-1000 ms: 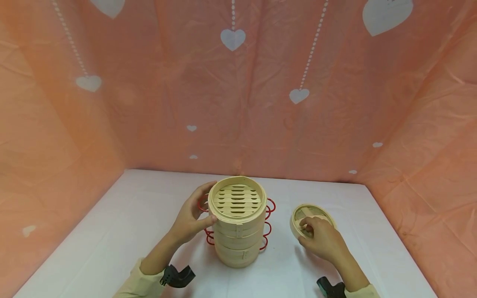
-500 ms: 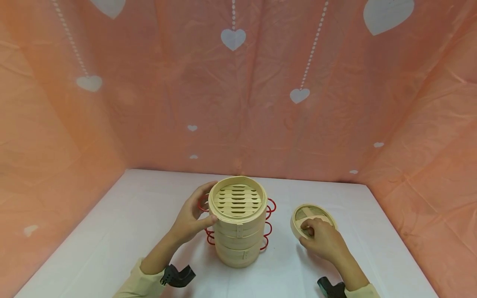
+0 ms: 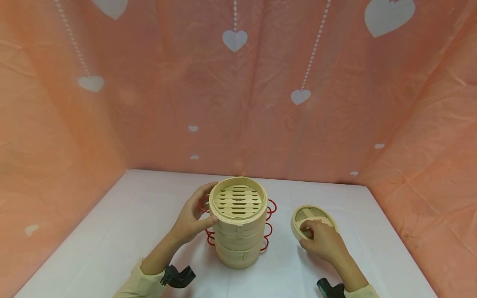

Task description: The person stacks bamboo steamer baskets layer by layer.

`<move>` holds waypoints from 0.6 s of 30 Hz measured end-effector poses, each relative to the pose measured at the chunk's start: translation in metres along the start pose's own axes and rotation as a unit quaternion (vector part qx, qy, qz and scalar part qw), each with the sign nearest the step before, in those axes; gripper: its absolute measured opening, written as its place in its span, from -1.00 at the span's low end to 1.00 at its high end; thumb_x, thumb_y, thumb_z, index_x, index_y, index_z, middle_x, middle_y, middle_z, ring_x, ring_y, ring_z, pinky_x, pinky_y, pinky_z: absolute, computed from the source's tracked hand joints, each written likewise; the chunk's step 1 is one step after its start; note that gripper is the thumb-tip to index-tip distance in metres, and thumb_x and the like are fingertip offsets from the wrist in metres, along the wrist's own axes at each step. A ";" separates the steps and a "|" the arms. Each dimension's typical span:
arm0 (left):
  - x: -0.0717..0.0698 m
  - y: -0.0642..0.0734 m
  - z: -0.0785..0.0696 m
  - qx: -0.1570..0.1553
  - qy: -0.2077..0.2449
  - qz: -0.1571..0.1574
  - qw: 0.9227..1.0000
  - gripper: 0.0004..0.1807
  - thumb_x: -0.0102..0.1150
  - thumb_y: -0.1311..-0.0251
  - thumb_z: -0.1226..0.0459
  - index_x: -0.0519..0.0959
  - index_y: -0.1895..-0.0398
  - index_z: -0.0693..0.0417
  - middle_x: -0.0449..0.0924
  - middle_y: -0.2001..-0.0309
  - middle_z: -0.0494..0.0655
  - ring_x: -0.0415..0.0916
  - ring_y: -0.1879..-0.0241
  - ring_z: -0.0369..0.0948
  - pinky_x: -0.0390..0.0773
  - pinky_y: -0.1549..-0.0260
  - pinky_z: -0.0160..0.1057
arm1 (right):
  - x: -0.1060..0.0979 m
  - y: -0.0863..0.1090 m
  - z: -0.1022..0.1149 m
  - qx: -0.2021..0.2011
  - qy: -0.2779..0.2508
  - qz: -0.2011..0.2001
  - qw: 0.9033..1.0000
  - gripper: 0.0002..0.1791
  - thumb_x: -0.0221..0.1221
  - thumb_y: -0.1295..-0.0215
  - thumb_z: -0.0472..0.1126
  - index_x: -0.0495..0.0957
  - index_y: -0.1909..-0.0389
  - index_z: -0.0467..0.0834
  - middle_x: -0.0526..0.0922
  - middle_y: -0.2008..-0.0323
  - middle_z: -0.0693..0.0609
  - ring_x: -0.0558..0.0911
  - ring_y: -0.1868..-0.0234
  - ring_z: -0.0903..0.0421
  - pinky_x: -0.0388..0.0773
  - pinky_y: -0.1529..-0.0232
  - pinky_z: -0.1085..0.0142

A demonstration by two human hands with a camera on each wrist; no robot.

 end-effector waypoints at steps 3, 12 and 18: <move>0.000 0.000 0.000 -0.002 -0.001 0.000 1.000 -0.16 0.34 -0.07 0.09 0.21 -0.40 0.09 0.30 -0.33 0.10 0.37 -0.24 0.06 0.49 -0.15 -0.21 | 0.001 0.000 -0.001 0.001 0.000 0.002 1.000 -0.76 0.31 0.11 -0.21 0.61 0.33 0.02 0.38 0.59 0.23 0.30 0.55 0.35 0.23 0.53 0.40; 0.000 -0.001 -0.001 -0.005 -0.001 0.000 1.000 -0.16 0.36 -0.06 0.08 0.22 -0.39 0.11 0.31 -0.33 0.10 0.37 -0.23 0.05 0.49 -0.13 -0.29 | 0.001 0.000 0.001 0.003 0.009 0.010 1.000 -0.76 0.27 0.14 -0.34 0.59 0.38 -0.01 0.39 0.59 0.20 0.32 0.52 0.30 0.25 0.51 0.36; -0.001 0.000 -0.002 -0.005 -0.003 -0.001 1.000 -0.16 0.36 -0.05 0.07 0.23 -0.39 0.10 0.32 -0.32 0.09 0.37 -0.23 0.04 0.49 -0.14 -0.28 | 0.001 -0.002 0.002 0.018 0.010 0.022 1.000 -0.77 0.29 0.12 -0.34 0.59 0.38 -0.05 0.41 0.58 0.16 0.34 0.50 0.23 0.25 0.52 0.31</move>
Point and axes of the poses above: each hand's wrist, its own y-axis away from the middle knuckle, its own x-axis out of the palm, z = x × y, the point moved 8 cm from there along -y, towards the middle knuckle
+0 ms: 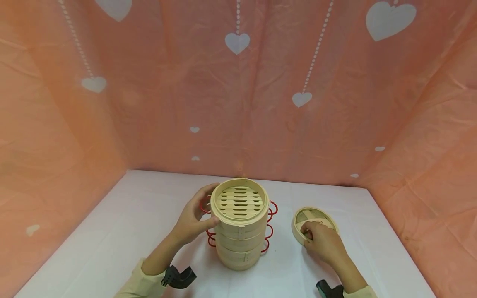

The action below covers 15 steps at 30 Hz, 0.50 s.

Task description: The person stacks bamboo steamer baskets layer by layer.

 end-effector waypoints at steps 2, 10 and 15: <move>0.000 0.000 0.000 0.000 -0.001 0.002 1.000 -0.16 0.36 -0.05 0.06 0.23 -0.39 0.10 0.32 -0.32 0.09 0.37 -0.23 0.05 0.49 -0.14 -0.28 | -0.001 0.001 0.000 0.004 -0.001 -0.006 1.000 -0.77 0.28 0.12 -0.35 0.60 0.36 -0.07 0.41 0.57 0.14 0.35 0.49 0.21 0.24 0.53 0.30; 0.000 -0.001 0.002 -0.003 0.004 0.004 1.000 -0.14 0.37 -0.04 0.09 0.22 -0.39 0.13 0.31 -0.33 0.12 0.35 -0.24 0.11 0.49 -0.14 -0.27 | -0.016 0.005 0.008 -0.024 0.028 -0.085 0.996 -0.77 0.24 0.13 -0.36 0.62 0.36 -0.10 0.41 0.54 0.16 0.34 0.50 0.24 0.23 0.50 0.35; -0.001 -0.001 0.002 0.003 0.008 0.005 1.000 -0.14 0.36 -0.05 0.09 0.21 -0.39 0.15 0.31 -0.33 0.13 0.36 -0.24 0.09 0.48 -0.15 -0.29 | -0.027 0.006 0.016 -0.044 0.043 -0.121 0.991 -0.76 0.28 0.13 -0.32 0.63 0.34 -0.08 0.58 0.40 0.09 0.50 0.39 0.12 0.42 0.43 0.11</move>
Point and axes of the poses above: each hand's wrist, its own y-axis away from the middle knuckle, its own x-axis out of the palm, z = x × y, the point moved 8 cm from there along -y, towards the middle knuckle
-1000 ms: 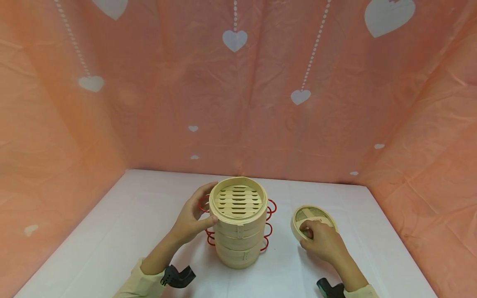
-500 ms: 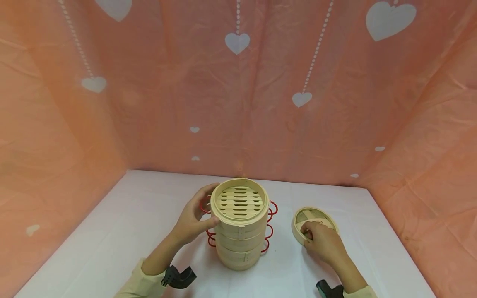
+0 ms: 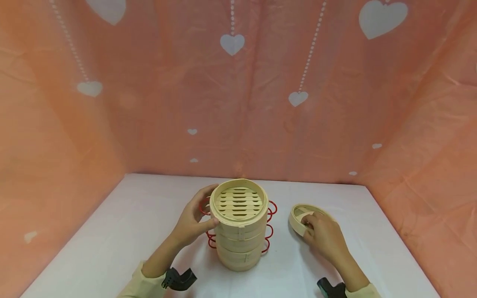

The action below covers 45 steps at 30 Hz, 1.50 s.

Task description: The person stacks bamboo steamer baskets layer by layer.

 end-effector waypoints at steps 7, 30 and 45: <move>0.000 0.001 0.000 0.006 0.004 -0.003 1.000 -0.16 0.37 -0.05 0.09 0.23 -0.38 0.13 0.32 -0.31 0.12 0.38 -0.22 0.06 0.48 -0.15 -0.28 | -0.013 -0.008 0.008 -0.013 -0.002 -0.025 1.000 -0.75 0.29 0.13 -0.30 0.63 0.34 -0.04 0.59 0.37 0.09 0.54 0.33 0.05 0.43 0.40 0.04; -0.001 0.000 0.004 -0.016 -0.006 0.001 1.000 -0.17 0.39 -0.02 0.10 0.25 -0.38 0.00 0.33 -0.31 0.00 0.37 -0.24 -0.02 0.48 -0.16 -0.27 | -0.105 -0.016 0.052 -0.092 -0.049 -0.167 0.981 -0.68 0.29 0.18 -0.37 0.63 0.31 -0.03 0.55 0.41 0.13 0.40 0.30 0.18 0.24 0.35 0.16; -0.001 0.000 0.002 -0.004 -0.004 0.001 1.000 -0.15 0.38 -0.04 0.06 0.24 -0.38 0.12 0.34 -0.31 0.10 0.38 -0.22 0.03 0.50 -0.13 -0.29 | -0.131 -0.022 0.093 -0.152 -0.096 -0.192 0.965 -0.61 0.29 0.22 -0.46 0.66 0.29 -0.05 0.53 0.39 0.17 0.32 0.23 0.31 0.23 0.22 0.35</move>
Point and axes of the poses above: each hand's wrist, its own y-axis away from the middle knuckle, its own x-axis out of the palm, z = x × y, the point moved 8 cm from there along -y, towards the middle knuckle
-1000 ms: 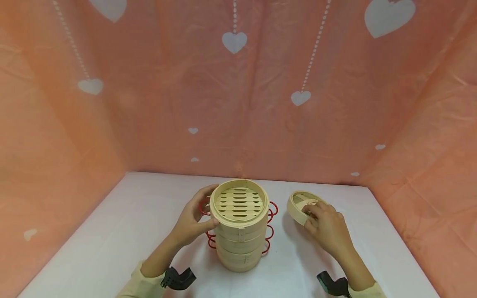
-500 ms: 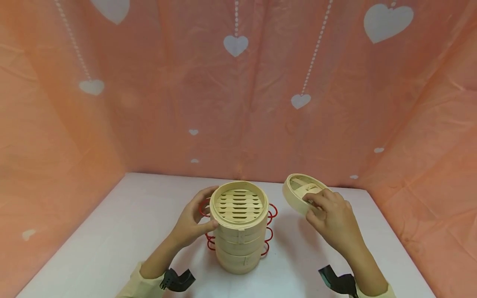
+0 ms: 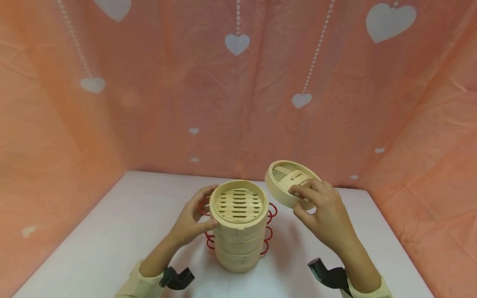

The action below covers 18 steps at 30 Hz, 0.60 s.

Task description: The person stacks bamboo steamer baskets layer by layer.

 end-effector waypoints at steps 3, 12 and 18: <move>-0.001 0.000 -0.002 0.006 -0.001 0.001 1.000 -0.15 0.37 -0.05 0.04 0.24 -0.38 0.14 0.33 -0.30 0.13 0.37 -0.22 0.06 0.50 -0.13 -0.29 | -0.003 -0.004 0.010 -0.014 -0.014 -0.005 1.000 -0.59 0.29 0.23 -0.48 0.67 0.28 -0.05 0.53 0.39 0.18 0.32 0.24 0.32 0.23 0.23 0.39; 0.000 0.000 -0.003 0.001 -0.003 -0.002 1.000 -0.13 0.39 -0.04 0.05 0.24 -0.38 0.16 0.34 -0.30 0.14 0.35 -0.22 0.17 0.50 -0.13 -0.29 | -0.007 -0.013 0.036 -0.072 -0.048 -0.017 0.996 -0.56 0.29 0.26 -0.49 0.68 0.28 -0.04 0.54 0.38 0.17 0.35 0.23 0.26 0.23 0.21 0.42; 0.000 0.000 -0.004 0.000 -0.005 -0.003 1.000 -0.14 0.39 -0.03 0.07 0.24 -0.38 0.14 0.34 -0.30 0.13 0.36 -0.22 0.13 0.49 -0.12 -0.31 | -0.003 -0.014 0.048 -0.092 -0.064 -0.014 0.994 -0.55 0.30 0.26 -0.49 0.68 0.26 -0.03 0.54 0.36 0.17 0.36 0.23 0.24 0.24 0.22 0.44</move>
Point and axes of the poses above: each hand's wrist, its own y-axis away from the middle knuckle, its own x-axis out of the palm, z = x × y, the point moved 8 cm from there along -y, towards the middle knuckle
